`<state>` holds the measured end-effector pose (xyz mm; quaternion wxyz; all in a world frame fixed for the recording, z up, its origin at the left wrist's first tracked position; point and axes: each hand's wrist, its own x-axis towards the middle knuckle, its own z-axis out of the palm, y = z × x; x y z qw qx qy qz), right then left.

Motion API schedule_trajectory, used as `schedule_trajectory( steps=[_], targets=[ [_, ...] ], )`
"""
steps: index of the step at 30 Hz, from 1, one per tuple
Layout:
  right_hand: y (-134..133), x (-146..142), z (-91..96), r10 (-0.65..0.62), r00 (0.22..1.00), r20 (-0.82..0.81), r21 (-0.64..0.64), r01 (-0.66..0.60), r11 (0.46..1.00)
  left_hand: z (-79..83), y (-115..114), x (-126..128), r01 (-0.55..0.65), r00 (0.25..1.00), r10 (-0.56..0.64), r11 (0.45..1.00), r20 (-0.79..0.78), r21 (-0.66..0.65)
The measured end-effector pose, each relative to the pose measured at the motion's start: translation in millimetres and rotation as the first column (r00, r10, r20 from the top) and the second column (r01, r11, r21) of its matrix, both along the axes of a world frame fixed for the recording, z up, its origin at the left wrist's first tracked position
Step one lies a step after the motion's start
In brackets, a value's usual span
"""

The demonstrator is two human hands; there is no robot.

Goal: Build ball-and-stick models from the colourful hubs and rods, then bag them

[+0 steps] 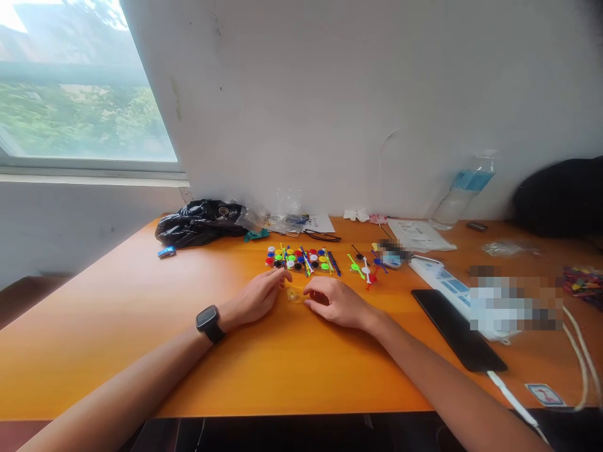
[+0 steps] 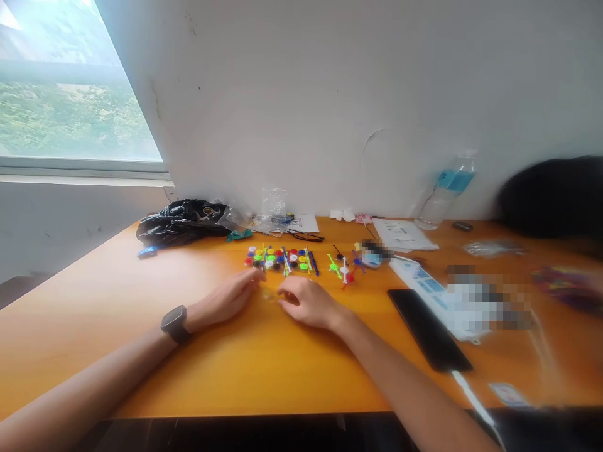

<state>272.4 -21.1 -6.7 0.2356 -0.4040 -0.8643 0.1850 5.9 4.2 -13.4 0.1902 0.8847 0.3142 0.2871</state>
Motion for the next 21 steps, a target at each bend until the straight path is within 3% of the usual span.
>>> schedule_trajectory(
  steps=[6,13,16,19,21],
  targets=[
    [-1.4,-9.7,-8.4,-0.036,0.996,-0.078,-0.017,0.034,0.999,6.8,-5.7,3.3,0.065,0.998,-0.065,0.998,-0.011,-0.025],
    [1.2,-14.9,-14.1,-0.001,0.987,-0.16,-0.018,-0.002,1.0,-1.0,-3.1,4.6,0.036,0.999,-0.036,0.999,-0.003,-0.005],
    [2.8,-14.8,-15.5,-0.058,0.945,-0.322,-0.215,-0.014,0.976,-2.4,-1.1,3.8,-0.001,0.999,0.001,1.0,0.04,0.004],
    [7.4,-13.9,-22.4,-0.143,0.888,-0.438,-0.499,-0.108,0.86,-1.7,0.1,2.7,-0.007,0.998,0.007,1.0,0.06,-0.002],
    [11.2,-12.6,-28.4,-0.188,0.86,-0.474,-0.599,-0.158,0.785,-0.9,0.2,2.3,-0.01,0.998,0.01,1.0,0.059,0.001]
  ],
)
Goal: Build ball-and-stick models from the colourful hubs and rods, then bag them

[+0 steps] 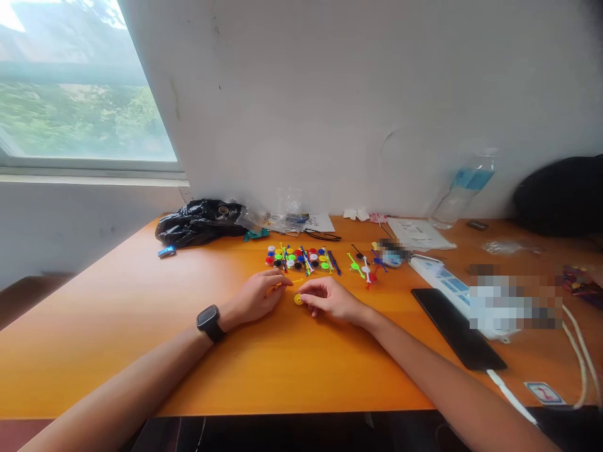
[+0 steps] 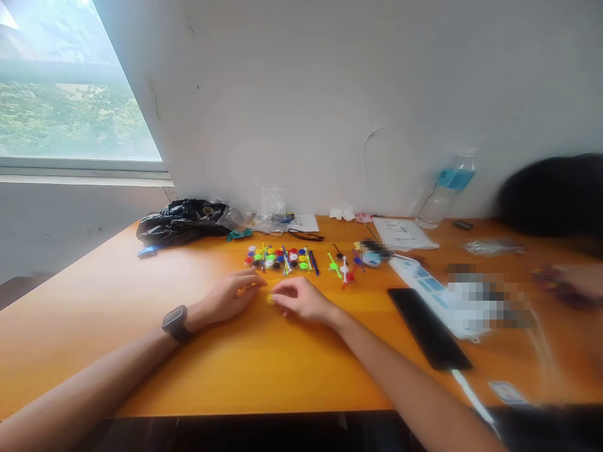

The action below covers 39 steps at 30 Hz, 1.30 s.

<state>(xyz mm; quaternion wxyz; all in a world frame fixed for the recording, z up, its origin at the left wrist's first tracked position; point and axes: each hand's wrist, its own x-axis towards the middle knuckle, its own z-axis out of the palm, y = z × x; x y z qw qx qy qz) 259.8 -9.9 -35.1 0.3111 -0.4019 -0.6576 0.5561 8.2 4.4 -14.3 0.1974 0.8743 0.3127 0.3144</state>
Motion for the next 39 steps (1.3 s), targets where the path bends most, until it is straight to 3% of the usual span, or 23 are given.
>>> schedule_trajectory(
  steps=[3,10,16,18,22,24,30,34,39],
  targets=[
    [3.8,2.2,-5.9,-0.022,0.999,-0.026,-0.032,0.021,0.999,0.4,-0.6,-0.1,-0.01,1.0,0.01,1.0,-0.007,0.007],
    [6.2,2.7,-7.7,-0.076,0.99,0.121,0.095,0.064,0.993,-0.3,-0.4,1.1,0.0,1.0,0.001,1.0,-0.02,0.013],
    [4.1,0.2,-1.2,-0.202,0.966,0.158,0.388,0.127,0.913,2.0,-1.3,0.8,-0.001,1.0,0.001,1.0,-0.006,0.013],
    [-4.4,-2.2,6.9,-0.13,0.976,0.176,0.451,0.037,0.892,2.4,-1.6,1.0,0.0,1.0,0.0,1.0,-0.001,0.009],
    [-25.7,-12.4,23.2,0.156,0.958,0.24,0.495,-0.26,0.829,1.0,-0.7,1.6,-0.024,1.0,0.025,1.0,0.015,-0.009],
    [-30.6,-15.5,27.2,0.206,0.94,0.271,0.507,-0.322,0.8,0.0,0.0,1.6,-0.044,0.999,0.044,0.999,0.02,-0.007],
    [-16.8,0.2,23.2,-0.001,0.93,0.368,0.555,-0.219,0.802,-1.6,0.5,1.7,-0.088,0.996,0.087,0.996,0.033,0.027],
    [-11.1,7.0,20.1,-0.092,0.934,0.344,0.577,-0.134,0.806,-3.1,1.0,2.1,-0.09,0.995,0.089,0.996,0.054,0.018],
    [-13.2,4.4,23.8,-0.26,0.92,0.294,0.68,-0.011,0.733,-5.1,1.7,1.4,-0.081,0.994,0.08,0.996,0.07,0.025]
  ],
)
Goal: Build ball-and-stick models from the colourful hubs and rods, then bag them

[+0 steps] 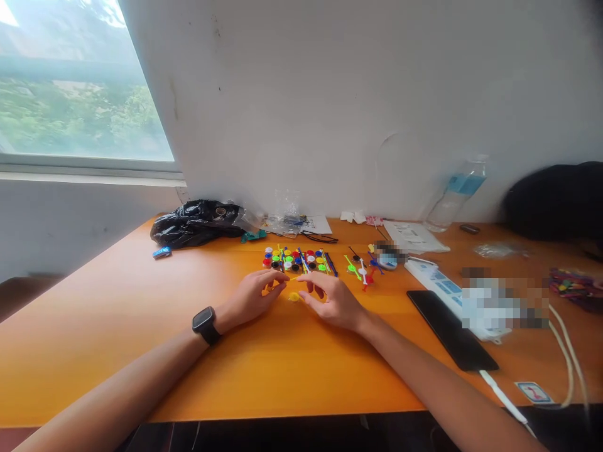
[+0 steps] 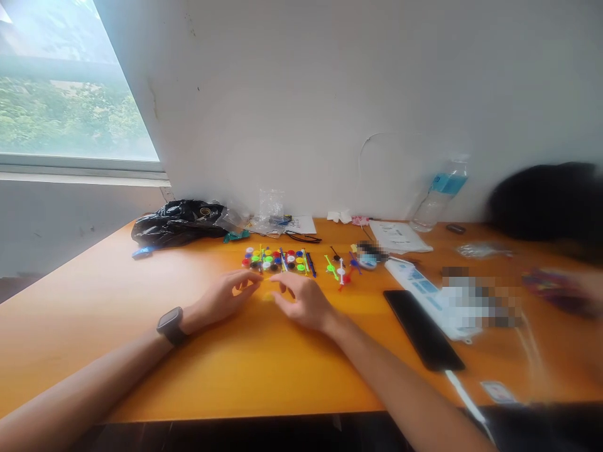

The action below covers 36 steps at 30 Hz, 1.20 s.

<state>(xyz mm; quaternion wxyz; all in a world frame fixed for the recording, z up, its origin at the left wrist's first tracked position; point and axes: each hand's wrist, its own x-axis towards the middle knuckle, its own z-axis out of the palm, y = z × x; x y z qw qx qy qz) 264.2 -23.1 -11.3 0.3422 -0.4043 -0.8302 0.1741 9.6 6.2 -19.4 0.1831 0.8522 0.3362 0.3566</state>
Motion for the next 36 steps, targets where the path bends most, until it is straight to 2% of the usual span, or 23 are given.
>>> schedule_trajectory(
  steps=[3,5,11,19,22,28,36],
  targets=[
    [1.0,1.5,2.2,-0.112,0.994,0.019,0.028,0.112,0.993,0.7,-1.6,0.6,0.015,0.999,-0.015,1.0,0.03,0.007],
    [2.5,3.1,2.5,-0.135,0.99,0.033,0.004,0.135,0.991,1.8,-3.0,1.2,0.022,0.999,-0.023,1.0,0.038,0.01],
    [3.4,3.6,1.4,-0.027,0.999,0.036,-0.054,0.029,0.998,3.1,-2.9,0.9,0.028,0.998,-0.031,0.998,0.046,0.057],
    [6.8,5.8,-1.5,0.014,1.0,0.024,-0.069,-0.013,0.998,1.7,1.5,-0.2,0.106,0.994,-0.109,0.989,0.023,0.102],
    [7.4,7.2,-1.2,0.015,0.998,0.059,-0.065,-0.011,0.998,1.1,0.1,0.3,0.139,0.99,-0.139,0.987,0.003,0.08],
    [5.0,7.0,1.9,0.004,0.99,0.138,-0.085,0.008,0.996,-1.7,-3.7,2.1,0.105,0.994,-0.104,0.994,-0.031,0.037],
    [8.1,6.6,-0.8,-0.054,0.957,0.284,-0.139,0.097,0.986,-1.4,-3.4,4.0,0.158,0.983,-0.157,0.987,-0.098,0.004]
  ],
)
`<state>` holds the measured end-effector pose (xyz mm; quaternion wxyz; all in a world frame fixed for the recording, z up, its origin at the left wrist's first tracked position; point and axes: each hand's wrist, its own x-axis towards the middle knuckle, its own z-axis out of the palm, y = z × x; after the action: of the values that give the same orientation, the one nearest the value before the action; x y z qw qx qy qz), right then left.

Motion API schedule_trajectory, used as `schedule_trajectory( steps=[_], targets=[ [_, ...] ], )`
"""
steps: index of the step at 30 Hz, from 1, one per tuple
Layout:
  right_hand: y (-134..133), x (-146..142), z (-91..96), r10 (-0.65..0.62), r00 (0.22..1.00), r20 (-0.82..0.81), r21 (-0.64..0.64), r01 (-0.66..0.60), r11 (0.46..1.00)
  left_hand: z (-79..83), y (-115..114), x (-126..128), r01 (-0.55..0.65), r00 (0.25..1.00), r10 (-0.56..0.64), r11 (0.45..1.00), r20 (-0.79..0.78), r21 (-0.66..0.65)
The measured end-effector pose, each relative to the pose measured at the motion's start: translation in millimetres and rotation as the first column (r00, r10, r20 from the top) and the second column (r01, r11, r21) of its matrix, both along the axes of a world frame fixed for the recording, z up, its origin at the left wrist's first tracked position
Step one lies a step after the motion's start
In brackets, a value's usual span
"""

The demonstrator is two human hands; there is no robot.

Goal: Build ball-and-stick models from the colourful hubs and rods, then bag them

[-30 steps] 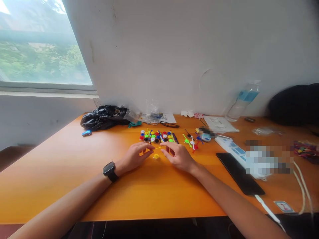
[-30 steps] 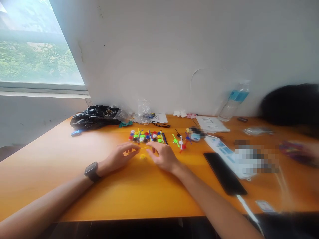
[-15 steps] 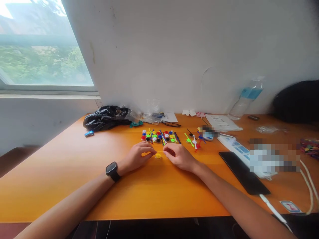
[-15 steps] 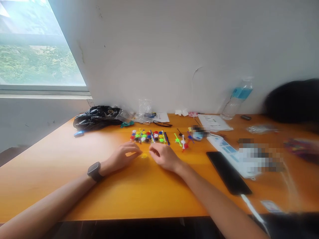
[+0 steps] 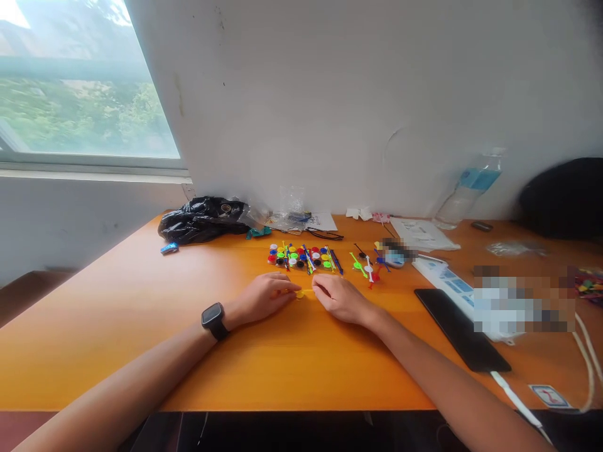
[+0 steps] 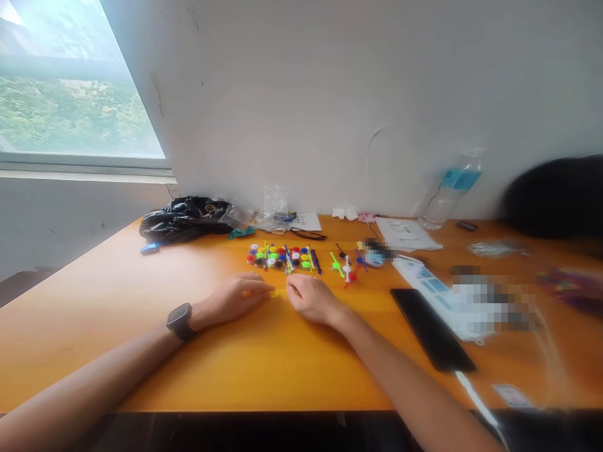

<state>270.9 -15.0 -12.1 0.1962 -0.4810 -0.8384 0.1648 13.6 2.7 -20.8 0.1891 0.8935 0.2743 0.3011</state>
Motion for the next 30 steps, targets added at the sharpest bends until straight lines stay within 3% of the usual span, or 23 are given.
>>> schedule_trajectory(
  steps=[3,9,14,18,23,30],
  targets=[
    [-0.2,-1.7,-1.9,-0.021,1.0,0.02,-0.001,0.021,1.0,-0.3,-0.7,0.3,-0.006,0.999,0.008,0.999,-0.042,0.045],
    [-0.9,-3.6,-6.3,-0.041,0.999,0.016,-0.005,0.042,0.999,2.5,-0.9,-1.4,-0.001,0.992,0.033,0.965,-0.121,0.262],
    [-0.7,-4.0,-6.3,-0.044,0.997,0.063,-0.003,0.044,0.999,6.0,-3.4,2.5,0.1,0.937,0.1,0.841,-0.335,0.531],
    [-0.3,-5.2,-5.7,-0.044,0.996,0.081,0.002,0.044,0.999,6.6,-5.5,8.2,0.117,0.911,0.159,0.786,-0.381,0.607],
    [0.4,-5.8,-6.5,-0.048,0.996,0.081,0.01,0.047,0.999,6.4,-5.9,10.3,0.103,0.919,0.152,0.799,-0.364,0.593],
    [1.3,-6.1,-8.8,-0.05,0.998,0.031,0.005,0.05,0.999,2.9,-6.8,10.1,0.075,0.942,0.078,0.898,-0.327,0.433]
  ],
)
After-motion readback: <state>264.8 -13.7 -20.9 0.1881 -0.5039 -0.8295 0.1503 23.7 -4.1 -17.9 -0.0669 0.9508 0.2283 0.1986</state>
